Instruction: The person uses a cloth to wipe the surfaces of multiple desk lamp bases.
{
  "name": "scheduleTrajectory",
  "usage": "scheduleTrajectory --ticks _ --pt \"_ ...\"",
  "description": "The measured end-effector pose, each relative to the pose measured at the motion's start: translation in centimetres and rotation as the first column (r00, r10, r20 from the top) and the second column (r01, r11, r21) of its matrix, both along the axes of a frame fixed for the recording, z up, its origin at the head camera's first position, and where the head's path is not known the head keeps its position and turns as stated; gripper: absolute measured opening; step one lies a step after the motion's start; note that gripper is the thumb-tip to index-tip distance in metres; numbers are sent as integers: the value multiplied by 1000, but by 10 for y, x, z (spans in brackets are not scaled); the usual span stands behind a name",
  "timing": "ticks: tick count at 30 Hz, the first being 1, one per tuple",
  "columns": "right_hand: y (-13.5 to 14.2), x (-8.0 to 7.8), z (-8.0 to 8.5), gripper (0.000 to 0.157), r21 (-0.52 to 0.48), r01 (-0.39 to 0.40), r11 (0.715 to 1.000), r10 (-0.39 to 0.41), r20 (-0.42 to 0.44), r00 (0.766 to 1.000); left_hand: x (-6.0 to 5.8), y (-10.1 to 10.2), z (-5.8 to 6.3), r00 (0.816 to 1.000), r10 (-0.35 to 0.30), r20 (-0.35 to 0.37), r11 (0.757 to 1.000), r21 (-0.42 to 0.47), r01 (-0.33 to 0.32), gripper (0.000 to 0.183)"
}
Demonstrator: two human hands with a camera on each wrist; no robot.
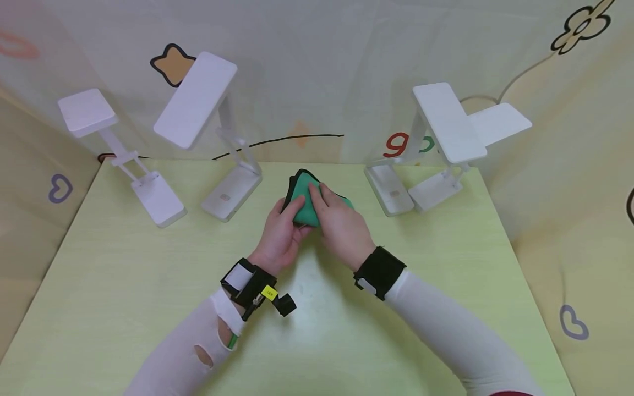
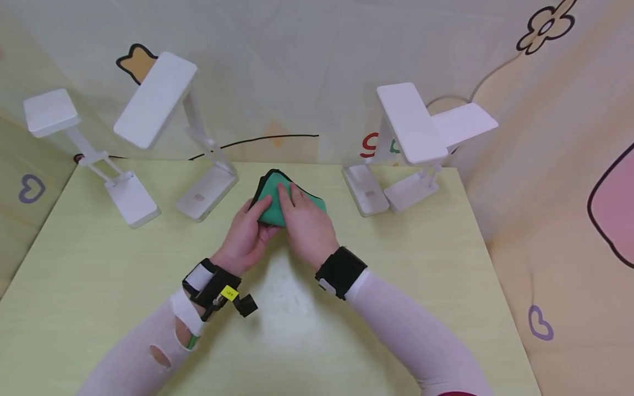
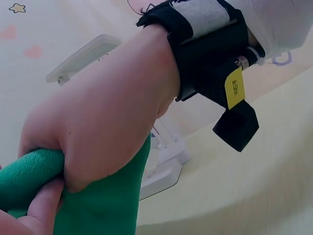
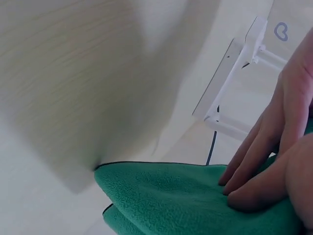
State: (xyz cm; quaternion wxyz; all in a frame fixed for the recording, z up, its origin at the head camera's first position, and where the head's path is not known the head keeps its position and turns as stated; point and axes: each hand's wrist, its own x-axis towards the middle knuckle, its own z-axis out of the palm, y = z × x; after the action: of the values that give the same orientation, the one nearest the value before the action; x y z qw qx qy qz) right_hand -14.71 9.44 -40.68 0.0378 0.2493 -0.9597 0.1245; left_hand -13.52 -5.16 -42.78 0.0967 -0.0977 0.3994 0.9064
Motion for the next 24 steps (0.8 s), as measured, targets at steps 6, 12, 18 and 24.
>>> scheduleTrajectory --ticks 6,12,18,24 --pt "4 -8 7 73 -59 25 998 -21 69 997 -2 -22 -5 997 -73 -33 993 -98 69 30" --pt "20 -20 15 72 -121 72 990 -54 146 988 -23 -73 -8 993 94 -64 948 -298 -109 16" --pt "26 -28 22 69 -181 44 982 -16 154 988 -65 -133 -7 958 226 -179 734 -615 -288 34" --pt "25 -29 23 68 -166 44 985 -18 157 987 -100 -171 4 971 -87 -221 478 -865 -154 72"
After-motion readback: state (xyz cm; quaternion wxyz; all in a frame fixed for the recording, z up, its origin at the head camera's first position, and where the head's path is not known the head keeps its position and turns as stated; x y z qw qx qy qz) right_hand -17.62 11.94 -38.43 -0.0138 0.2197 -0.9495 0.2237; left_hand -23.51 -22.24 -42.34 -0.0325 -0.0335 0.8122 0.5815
